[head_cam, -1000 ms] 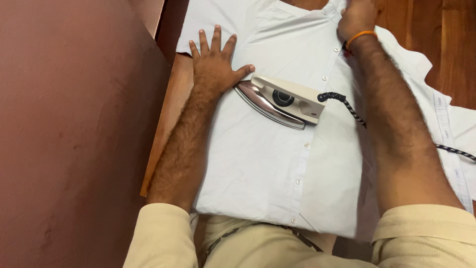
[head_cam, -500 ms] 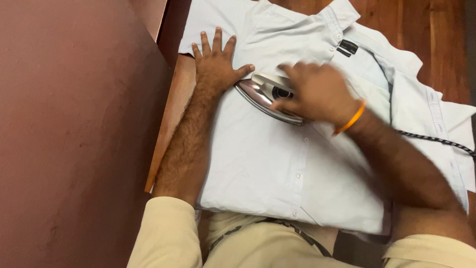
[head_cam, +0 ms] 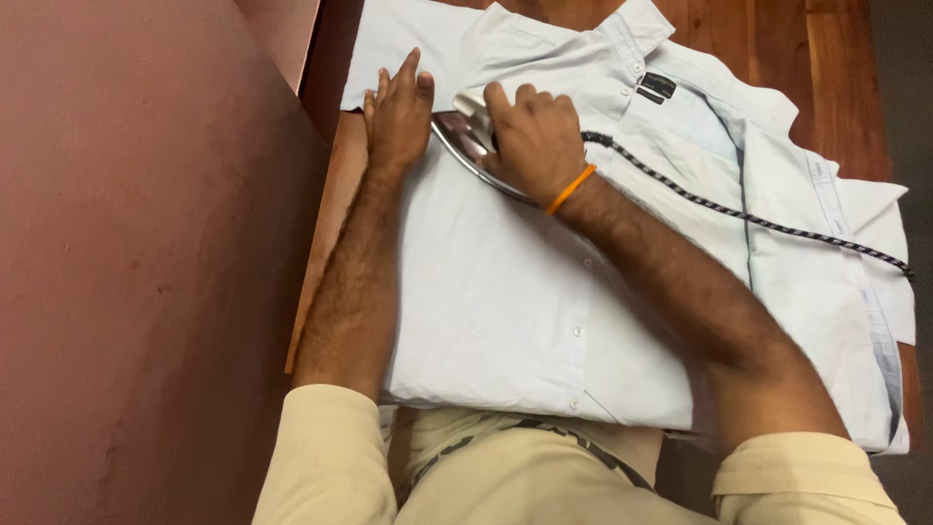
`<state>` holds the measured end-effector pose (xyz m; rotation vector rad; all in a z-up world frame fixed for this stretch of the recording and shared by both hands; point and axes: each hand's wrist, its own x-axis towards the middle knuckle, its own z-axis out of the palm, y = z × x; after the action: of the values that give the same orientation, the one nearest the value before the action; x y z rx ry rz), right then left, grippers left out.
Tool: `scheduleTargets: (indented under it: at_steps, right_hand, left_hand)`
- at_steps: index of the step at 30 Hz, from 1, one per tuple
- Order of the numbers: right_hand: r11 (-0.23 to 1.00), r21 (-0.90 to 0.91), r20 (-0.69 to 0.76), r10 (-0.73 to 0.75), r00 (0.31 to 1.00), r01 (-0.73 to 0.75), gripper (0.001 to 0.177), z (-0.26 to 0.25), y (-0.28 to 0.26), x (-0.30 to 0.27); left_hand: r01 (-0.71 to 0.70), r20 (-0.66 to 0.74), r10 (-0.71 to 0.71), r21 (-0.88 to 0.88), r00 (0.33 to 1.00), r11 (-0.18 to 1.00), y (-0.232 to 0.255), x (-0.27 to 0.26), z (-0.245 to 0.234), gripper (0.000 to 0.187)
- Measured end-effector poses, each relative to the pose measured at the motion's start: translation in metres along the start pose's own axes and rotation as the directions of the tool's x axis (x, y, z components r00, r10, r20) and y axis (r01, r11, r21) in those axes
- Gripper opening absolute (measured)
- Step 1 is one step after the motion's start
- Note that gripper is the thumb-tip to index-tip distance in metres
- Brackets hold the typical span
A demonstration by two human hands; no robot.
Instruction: The person irons a white shirt laid flat on a wooden table. They use a handheld iron to smooth the front panel and sleeves, adjusting the fabric with their left hand as needed.
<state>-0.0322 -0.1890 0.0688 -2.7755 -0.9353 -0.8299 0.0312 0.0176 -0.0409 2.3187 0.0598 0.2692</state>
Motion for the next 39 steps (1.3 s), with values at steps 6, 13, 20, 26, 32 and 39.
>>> scheduleTargets:
  at_steps: [6,13,20,26,32,39]
  right_hand:
    - [0.997,-0.068,0.073,-0.025,0.997,0.030,0.057,0.022,0.047,0.004]
    - [0.975,-0.211,0.124,0.098,0.987,-0.070,0.073,0.034,0.095,0.021]
    - [0.971,-0.223,0.112,0.107,0.988,-0.080,0.080,0.040,0.097,0.017]
    - [0.973,-0.216,0.122,0.105,0.987,-0.077,0.082,0.031,0.091,0.016]
    - [0.986,-0.165,0.061,0.014,0.998,-0.004,0.071,0.020,0.062,-0.002]
    - [0.995,-0.097,0.112,-0.019,0.994,0.030,0.074,0.027,0.068,0.003]
  left_hand:
    - [-0.023,0.082,-0.001,0.296,0.997,0.955,0.026,-0.014,-0.009,0.091]
    - [-0.097,0.157,0.018,0.511,0.987,0.854,0.058,-0.029,-0.028,0.102]
    - [-0.582,0.333,0.494,0.261,0.803,0.770,0.089,-0.055,0.009,0.041]
    - [-0.849,0.383,0.792,-0.034,0.476,0.527,0.122,-0.103,0.069,0.074]
    - [-0.800,0.528,0.682,-0.009,0.506,0.600,0.134,-0.113,0.060,0.073]
    - [-0.805,0.587,0.639,0.036,0.497,0.593,0.138,-0.118,0.061,0.074]
